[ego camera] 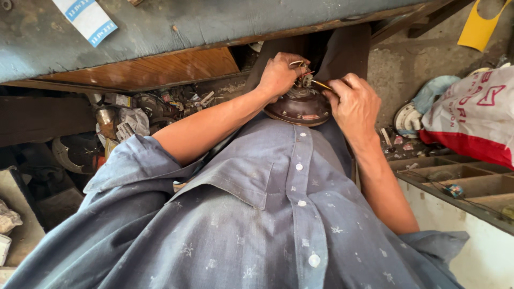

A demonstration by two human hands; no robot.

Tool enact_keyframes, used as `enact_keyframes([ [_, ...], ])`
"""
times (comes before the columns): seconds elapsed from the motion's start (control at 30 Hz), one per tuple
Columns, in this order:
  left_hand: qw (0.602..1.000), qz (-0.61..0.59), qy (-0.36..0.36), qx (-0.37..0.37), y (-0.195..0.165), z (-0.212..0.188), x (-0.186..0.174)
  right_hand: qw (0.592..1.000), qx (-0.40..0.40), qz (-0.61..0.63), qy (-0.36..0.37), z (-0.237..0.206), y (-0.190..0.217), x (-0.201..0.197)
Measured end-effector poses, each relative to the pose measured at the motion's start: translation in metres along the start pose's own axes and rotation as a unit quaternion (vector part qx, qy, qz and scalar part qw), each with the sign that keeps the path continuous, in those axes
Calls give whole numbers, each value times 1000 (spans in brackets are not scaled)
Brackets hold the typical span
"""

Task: The person repairs an electrical motor by installing a capacitor and connecting wires to a terminal block. They use a screwdriver to secure the connections and adjust the wiring on the motor's end plate.

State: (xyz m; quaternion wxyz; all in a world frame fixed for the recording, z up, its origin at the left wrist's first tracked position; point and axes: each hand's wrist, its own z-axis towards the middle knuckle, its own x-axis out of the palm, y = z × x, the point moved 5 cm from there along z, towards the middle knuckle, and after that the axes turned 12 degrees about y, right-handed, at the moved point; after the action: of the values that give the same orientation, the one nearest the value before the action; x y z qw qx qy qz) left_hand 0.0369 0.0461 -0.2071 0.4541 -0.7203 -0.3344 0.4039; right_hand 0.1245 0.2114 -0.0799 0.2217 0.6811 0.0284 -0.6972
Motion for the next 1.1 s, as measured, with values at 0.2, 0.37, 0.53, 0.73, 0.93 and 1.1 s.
enact_keyframes([
  [0.2,1000,2,-12,6,4,-2,0,998,44,36,31,6,-14,1],
  [0.37,999,28,-31,18,5,-1,-1,994,-43,98,-26,21,-2,-3],
  [0.53,1000,-2,-4,-30,4,-1,-4,991,-123,56,-15,41,24,2],
  [0.73,994,-67,59,-66,3,-5,-10,990,-142,2,-23,50,31,3],
  [0.93,999,24,39,-1,-4,-4,-14,996,-80,40,-21,35,25,14],
  [1.1,997,5,72,-20,-1,-3,-14,997,4,78,-4,19,18,24],
])
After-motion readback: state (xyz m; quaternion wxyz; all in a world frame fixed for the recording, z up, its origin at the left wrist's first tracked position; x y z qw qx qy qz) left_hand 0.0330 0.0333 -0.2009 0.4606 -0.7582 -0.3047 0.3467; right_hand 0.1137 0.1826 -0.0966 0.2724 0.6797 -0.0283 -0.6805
